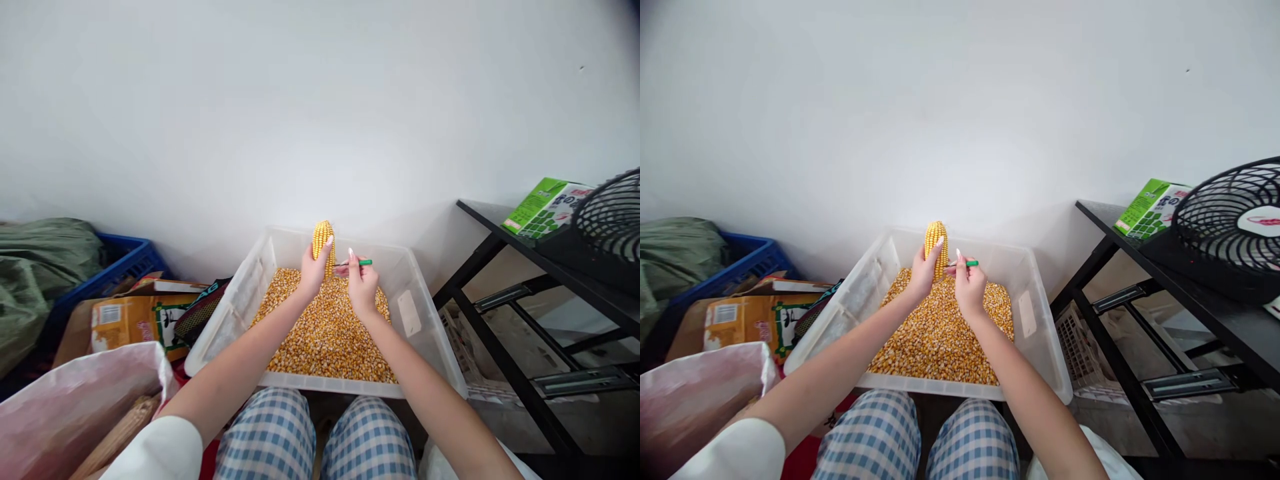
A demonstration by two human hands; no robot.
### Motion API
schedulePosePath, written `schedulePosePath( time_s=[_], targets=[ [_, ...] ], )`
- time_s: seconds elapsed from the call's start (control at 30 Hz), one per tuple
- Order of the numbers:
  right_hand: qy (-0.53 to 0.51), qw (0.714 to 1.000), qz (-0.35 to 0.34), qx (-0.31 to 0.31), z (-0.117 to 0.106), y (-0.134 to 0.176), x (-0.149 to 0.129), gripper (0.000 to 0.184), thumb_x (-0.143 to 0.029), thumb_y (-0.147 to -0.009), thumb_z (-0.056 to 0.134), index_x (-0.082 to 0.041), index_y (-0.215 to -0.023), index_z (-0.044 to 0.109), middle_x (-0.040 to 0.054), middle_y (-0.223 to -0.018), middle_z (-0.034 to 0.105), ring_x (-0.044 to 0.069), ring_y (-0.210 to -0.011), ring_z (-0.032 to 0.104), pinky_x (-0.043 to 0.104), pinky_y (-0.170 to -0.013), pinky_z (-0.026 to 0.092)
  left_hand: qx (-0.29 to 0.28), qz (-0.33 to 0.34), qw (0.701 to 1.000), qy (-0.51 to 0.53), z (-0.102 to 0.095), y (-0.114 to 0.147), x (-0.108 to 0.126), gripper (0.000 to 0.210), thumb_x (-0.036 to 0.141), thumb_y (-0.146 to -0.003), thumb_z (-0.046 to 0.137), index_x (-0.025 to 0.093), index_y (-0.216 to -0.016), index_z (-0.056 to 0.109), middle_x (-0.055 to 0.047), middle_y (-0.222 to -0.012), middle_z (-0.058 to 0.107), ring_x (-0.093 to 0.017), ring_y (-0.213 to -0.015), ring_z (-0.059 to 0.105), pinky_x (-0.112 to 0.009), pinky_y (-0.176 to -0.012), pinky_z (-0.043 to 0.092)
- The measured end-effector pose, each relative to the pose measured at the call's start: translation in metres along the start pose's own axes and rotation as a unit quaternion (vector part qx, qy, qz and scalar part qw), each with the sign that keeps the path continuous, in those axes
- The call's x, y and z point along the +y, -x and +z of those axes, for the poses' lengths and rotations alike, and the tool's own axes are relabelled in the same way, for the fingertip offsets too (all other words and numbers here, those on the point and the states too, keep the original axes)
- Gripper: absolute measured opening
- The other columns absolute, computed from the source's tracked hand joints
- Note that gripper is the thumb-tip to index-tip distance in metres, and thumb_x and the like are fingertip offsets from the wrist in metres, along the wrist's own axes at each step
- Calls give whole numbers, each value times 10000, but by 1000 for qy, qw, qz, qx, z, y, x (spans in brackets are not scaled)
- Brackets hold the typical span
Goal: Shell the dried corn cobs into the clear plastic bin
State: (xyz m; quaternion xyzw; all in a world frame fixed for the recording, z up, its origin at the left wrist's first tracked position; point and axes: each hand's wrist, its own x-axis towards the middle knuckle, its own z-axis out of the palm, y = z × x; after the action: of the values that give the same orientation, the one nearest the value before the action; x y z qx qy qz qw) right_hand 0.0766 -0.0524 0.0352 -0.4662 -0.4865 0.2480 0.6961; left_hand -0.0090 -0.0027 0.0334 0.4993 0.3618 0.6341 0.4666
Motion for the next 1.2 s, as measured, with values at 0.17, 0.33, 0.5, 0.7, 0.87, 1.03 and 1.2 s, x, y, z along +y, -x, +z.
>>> schedulePosePath(
  time_s=[0.17, 0.33, 0.5, 0.7, 0.87, 1.03, 1.2],
  targets=[
    [-1, 1000, 14, -26, -5, -8, -1, 359, -498, -788, 429, -165, -714, 539, 25, -593, 628, 129, -525, 598, 250, -544, 494, -5, -5, 1000, -21, -1, -1, -1, 439, 517, -718, 535, 129, -924, 553, -50, -756, 553, -140, -667, 512, -240, -602, 418],
    [-29, 997, 49, -51, -14, -19, 3, 359, -514, -754, 468, -166, -690, 525, 5, -519, 602, 117, -424, 555, 229, -446, 458, -63, 19, 995, -69, -1, -2, 6, 424, 497, -726, 535, 123, -924, 566, -52, -762, 578, -150, -689, 529, -240, -626, 414],
    [-46, 991, 98, -74, -20, -27, 5, 369, -533, -726, 499, -171, -656, 504, -15, -443, 559, 112, -361, 518, 208, -368, 405, -119, 45, 988, -85, -1, 0, 13, 409, 461, -692, 589, 123, -922, 590, -48, -801, 600, -152, -722, 533, -233, -659, 408],
    [-51, 988, 117, -85, -24, -32, 1, 411, -572, -695, 516, -166, -635, 496, -19, -411, 534, 93, -315, 481, 187, -329, 368, -123, -2, 991, -50, 3, 1, 5, 436, 481, -703, 572, 116, -942, 589, -40, -746, 587, -134, -647, 522, -230, -609, 414],
    [-39, 991, 116, -62, -24, -30, -1, 420, -578, -688, 520, -162, -632, 501, -22, -413, 530, 84, -322, 479, 175, -333, 371, -138, -18, 990, -31, 4, 1, 4, 477, 496, -701, 574, 118, -992, 563, -42, -755, 583, -126, -627, 525, -226, -574, 433],
    [-61, 994, 90, 1, -25, -31, -4, 411, -566, -720, 490, -164, -632, 497, -34, -396, 510, 72, -318, 463, 170, -344, 376, -149, -57, 987, -4, 0, 0, 5, 488, 522, -708, 557, 138, -1007, 520, -22, -687, 554, -114, -533, 526, -223, -476, 443],
    [-60, 993, 90, -38, -22, -28, -4, 400, -548, -727, 494, -158, -640, 511, -19, -428, 543, 83, -342, 494, 181, -366, 395, -134, -83, 987, 18, -2, -2, 6, 484, 537, -708, 552, 136, -977, 512, -34, -662, 568, -130, -522, 545, -232, -460, 447]
  ],
)
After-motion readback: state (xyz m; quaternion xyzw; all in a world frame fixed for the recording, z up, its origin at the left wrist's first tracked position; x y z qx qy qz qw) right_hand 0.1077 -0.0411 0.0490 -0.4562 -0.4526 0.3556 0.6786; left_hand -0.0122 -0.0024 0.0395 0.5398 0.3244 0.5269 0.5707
